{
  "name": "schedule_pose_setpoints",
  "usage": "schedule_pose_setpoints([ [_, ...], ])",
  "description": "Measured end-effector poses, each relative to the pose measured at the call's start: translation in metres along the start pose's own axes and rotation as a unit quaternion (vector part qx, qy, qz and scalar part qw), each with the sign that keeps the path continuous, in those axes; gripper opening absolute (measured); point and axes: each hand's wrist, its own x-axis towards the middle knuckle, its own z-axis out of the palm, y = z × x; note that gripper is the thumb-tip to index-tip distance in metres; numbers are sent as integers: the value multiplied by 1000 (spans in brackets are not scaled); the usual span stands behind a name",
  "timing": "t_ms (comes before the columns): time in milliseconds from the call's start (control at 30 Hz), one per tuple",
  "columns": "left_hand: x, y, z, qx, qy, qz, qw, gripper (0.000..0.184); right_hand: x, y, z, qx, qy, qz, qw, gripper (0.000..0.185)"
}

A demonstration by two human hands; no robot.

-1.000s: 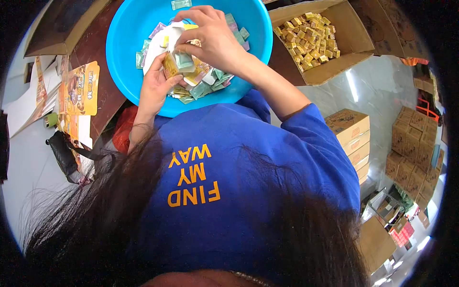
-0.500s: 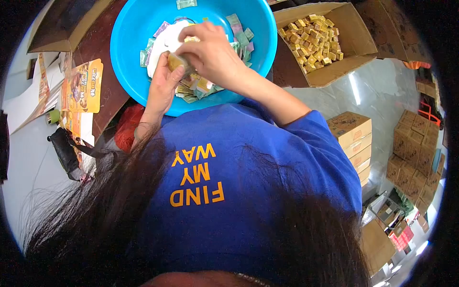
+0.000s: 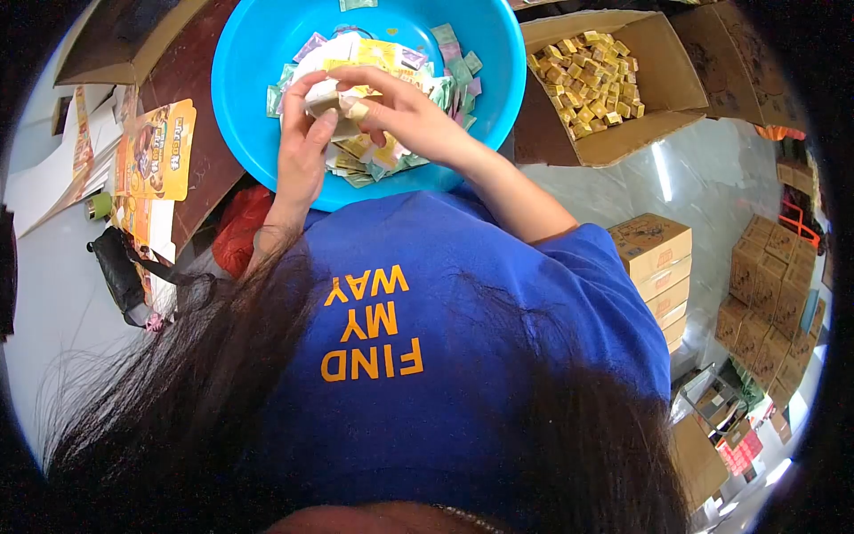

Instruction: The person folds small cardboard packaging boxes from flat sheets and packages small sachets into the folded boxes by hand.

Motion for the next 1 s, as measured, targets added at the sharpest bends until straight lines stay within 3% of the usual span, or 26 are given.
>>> schedule_pose_setpoints([
  [167,-2,6,6,-29,-9,-4,1000,67,4,13,-13,-86,-71,-39,993,20],
  [333,-7,5,2,-89,-31,-50,994,72,6,20,-8,-103,-35,49,993,21],
  [467,-6,12,-15,-149,-45,-205,966,71,4,23,-1,-52,-47,-20,997,21],
  [500,-7,12,-15,-150,-44,-206,966,71,4,22,0,-52,-47,-19,997,21],
  [633,-13,10,-7,-44,-57,-166,984,66,6,9,-3,-282,-62,-107,951,24],
  [833,-14,18,-14,-24,-153,-209,966,63,14,14,-14,-318,-108,-104,936,28],
  [967,-14,18,-13,-232,-129,-230,936,56,11,11,-12,-305,-104,-97,942,25],
  [1000,-14,18,-13,-232,-130,-232,936,56,9,12,-12,-304,-102,-96,942,25],
])
